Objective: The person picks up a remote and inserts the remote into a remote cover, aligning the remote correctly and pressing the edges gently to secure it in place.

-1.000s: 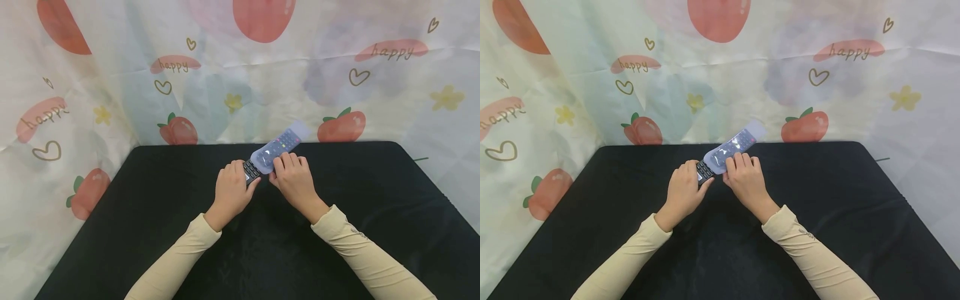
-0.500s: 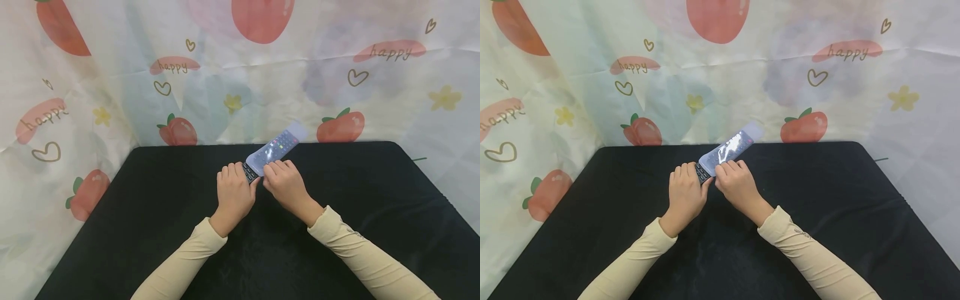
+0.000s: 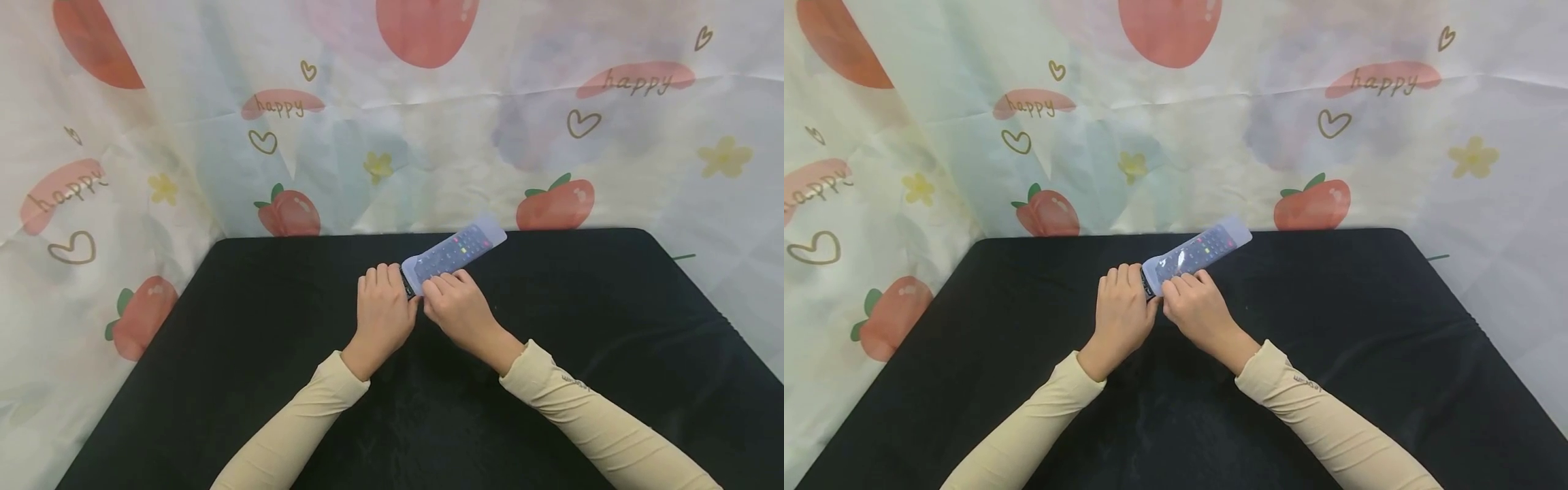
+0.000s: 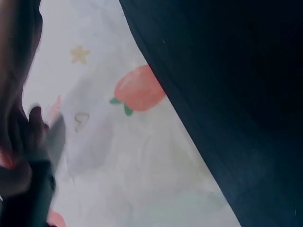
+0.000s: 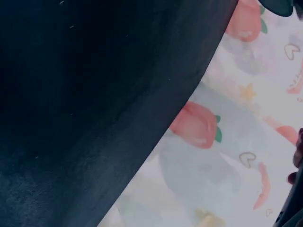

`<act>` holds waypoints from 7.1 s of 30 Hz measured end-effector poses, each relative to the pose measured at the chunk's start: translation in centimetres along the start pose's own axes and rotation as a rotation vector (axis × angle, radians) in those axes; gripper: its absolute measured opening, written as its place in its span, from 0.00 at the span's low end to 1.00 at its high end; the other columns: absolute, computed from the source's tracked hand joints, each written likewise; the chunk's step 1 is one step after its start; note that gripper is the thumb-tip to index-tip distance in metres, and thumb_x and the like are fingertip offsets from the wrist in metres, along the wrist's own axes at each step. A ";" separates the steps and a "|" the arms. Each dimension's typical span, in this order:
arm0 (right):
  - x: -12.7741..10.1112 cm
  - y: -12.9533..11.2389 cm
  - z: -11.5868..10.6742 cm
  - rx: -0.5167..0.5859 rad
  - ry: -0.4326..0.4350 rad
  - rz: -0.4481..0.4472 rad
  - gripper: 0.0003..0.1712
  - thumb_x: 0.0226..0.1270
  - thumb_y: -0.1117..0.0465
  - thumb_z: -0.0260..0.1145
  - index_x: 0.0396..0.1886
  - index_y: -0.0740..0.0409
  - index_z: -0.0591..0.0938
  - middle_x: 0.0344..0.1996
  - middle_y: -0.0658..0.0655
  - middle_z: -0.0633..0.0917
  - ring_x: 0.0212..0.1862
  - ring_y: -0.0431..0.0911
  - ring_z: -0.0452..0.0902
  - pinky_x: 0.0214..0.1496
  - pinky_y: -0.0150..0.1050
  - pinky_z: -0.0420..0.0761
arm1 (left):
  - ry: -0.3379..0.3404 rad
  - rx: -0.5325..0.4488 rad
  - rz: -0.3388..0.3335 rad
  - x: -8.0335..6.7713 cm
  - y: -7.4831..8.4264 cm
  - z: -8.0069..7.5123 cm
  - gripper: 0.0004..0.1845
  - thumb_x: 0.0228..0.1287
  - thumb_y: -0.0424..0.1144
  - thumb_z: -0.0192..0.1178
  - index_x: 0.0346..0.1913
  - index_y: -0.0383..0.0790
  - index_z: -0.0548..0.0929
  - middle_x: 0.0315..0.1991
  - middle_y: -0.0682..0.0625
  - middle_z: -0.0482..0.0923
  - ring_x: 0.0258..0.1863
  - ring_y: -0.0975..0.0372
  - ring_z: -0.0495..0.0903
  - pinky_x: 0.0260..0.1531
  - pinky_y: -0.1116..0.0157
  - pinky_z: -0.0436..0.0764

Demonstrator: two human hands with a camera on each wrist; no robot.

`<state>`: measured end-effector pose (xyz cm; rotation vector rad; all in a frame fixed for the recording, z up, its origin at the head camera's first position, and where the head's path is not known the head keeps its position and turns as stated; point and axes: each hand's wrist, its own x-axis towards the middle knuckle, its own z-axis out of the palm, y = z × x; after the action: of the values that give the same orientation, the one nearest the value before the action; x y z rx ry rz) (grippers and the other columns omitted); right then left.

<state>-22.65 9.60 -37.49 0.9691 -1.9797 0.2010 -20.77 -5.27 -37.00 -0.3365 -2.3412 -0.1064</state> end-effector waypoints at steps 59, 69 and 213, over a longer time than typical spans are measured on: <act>0.2 0.3 -2.0 -0.052 -0.139 0.134 0.27 0.49 0.44 0.69 0.37 0.62 0.76 0.33 0.62 0.78 0.37 0.56 0.75 0.37 0.50 0.72 | 0.032 -0.095 0.222 -0.1 -2.0 0.2 0.29 0.43 0.47 0.72 0.46 0.35 0.76 0.34 0.46 0.75 0.32 0.57 0.71 0.31 0.64 0.72; -1.0 4.7 -2.2 -0.084 -0.077 -0.070 0.33 0.38 0.60 0.80 0.49 0.57 0.80 0.45 0.61 0.82 0.49 0.57 0.77 0.54 0.60 0.71 | -0.027 -0.166 0.195 -0.1 -2.9 -0.2 0.33 0.45 0.53 0.73 0.49 0.35 0.76 0.37 0.45 0.75 0.35 0.56 0.74 0.36 0.63 0.76; 2.7 1.5 -2.7 0.079 -0.152 0.051 0.02 0.54 0.66 0.69 0.27 0.61 0.86 0.25 0.54 0.86 0.34 0.47 0.82 0.49 0.49 0.77 | -0.055 -0.004 0.442 -0.7 -3.2 -0.8 0.28 0.52 0.51 0.68 0.45 0.30 0.72 0.31 0.44 0.73 0.32 0.55 0.71 0.38 0.61 0.73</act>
<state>-22.70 10.40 -33.47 1.0105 -2.1505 0.2415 -20.61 -8.68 -36.83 -0.8572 -2.2630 0.1135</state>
